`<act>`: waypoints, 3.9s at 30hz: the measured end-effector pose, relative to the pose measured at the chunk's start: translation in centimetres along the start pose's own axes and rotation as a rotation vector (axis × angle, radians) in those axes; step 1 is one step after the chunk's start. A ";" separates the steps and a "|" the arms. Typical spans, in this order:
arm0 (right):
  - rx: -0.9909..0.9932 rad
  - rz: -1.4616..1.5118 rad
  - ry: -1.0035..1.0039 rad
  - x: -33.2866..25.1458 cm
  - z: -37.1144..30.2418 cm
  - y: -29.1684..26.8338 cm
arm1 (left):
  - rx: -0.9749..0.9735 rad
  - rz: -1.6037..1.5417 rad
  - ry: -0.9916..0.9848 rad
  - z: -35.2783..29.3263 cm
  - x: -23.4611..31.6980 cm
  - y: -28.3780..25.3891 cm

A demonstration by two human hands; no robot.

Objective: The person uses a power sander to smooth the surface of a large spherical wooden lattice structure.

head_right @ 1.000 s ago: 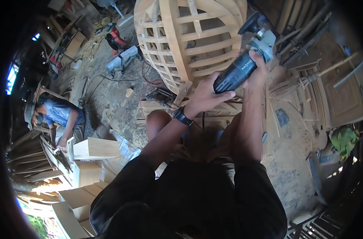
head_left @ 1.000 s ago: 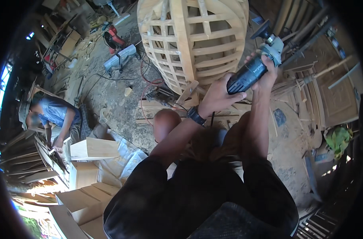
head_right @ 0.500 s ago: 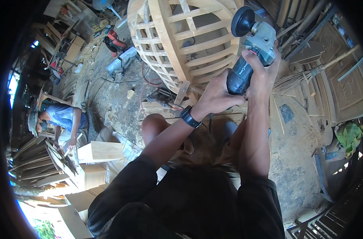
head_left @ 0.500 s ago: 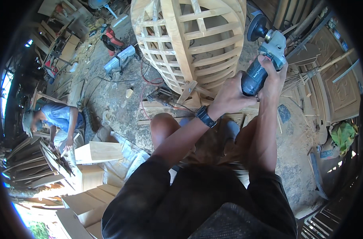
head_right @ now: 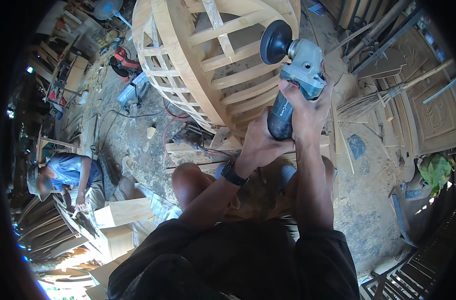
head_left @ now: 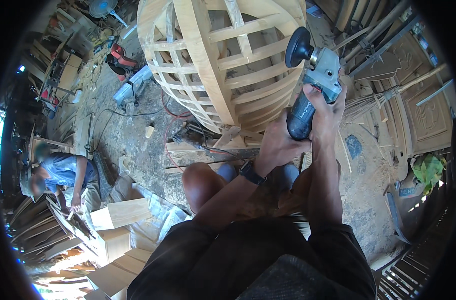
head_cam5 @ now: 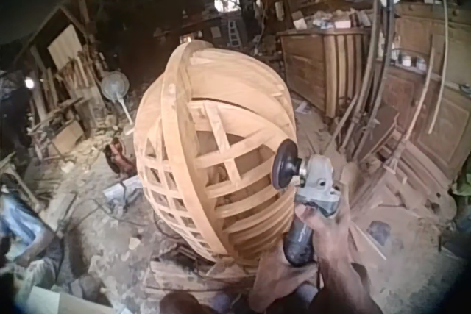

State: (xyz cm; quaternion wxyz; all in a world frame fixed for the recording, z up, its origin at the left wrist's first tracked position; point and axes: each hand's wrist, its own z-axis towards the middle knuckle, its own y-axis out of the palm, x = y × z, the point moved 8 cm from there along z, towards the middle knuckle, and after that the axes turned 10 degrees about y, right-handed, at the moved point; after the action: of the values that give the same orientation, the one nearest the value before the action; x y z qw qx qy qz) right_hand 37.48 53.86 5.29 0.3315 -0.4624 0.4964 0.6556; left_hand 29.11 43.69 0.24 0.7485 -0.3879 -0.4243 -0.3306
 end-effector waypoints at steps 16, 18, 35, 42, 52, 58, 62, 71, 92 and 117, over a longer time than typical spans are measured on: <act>-0.285 -0.588 -0.369 -5.2 1.9 10.1 | 0.074 -0.679 0.068 4.6 -0.1 -2.7; -0.302 -0.564 -0.382 -5.3 1.7 10.8 | 0.101 -0.688 0.026 4.5 -0.7 -2.9; -0.324 -0.438 -0.147 -6.0 3.2 12.8 | 0.043 -0.639 0.060 6.5 0.7 -5.0; -0.414 -0.494 -0.307 -7.8 3.2 14.9 | 0.104 -0.789 0.083 7.0 1.9 -5.3; -0.407 -0.420 -0.214 -8.8 4.6 15.8 | 0.092 -0.971 0.061 6.9 3.6 -6.0; -0.391 -0.508 -0.088 -9.3 7.6 15.1 | 0.108 -0.978 0.017 8.8 5.1 -5.3; -0.397 -0.579 -0.202 -10.1 8.5 15.6 | 0.215 -0.960 0.091 9.5 6.2 -5.6; -0.388 -0.555 -0.219 -11.0 9.4 15.9 | 0.202 -1.019 0.088 10.6 7.0 -5.4; -0.341 -0.676 -0.067 -11.6 10.9 15.8 | 0.138 -1.075 0.011 11.2 8.1 -5.2; -0.440 -0.444 -0.090 -11.7 8.7 17.2 | 0.135 -1.118 0.102 9.9 7.7 -5.5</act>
State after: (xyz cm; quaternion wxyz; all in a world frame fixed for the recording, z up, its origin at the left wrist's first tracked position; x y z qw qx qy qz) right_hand 23.81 57.53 22.83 0.3801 -0.5906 0.2143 0.6789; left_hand 24.06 48.27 12.08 0.5021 -0.0389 -0.5487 -0.6674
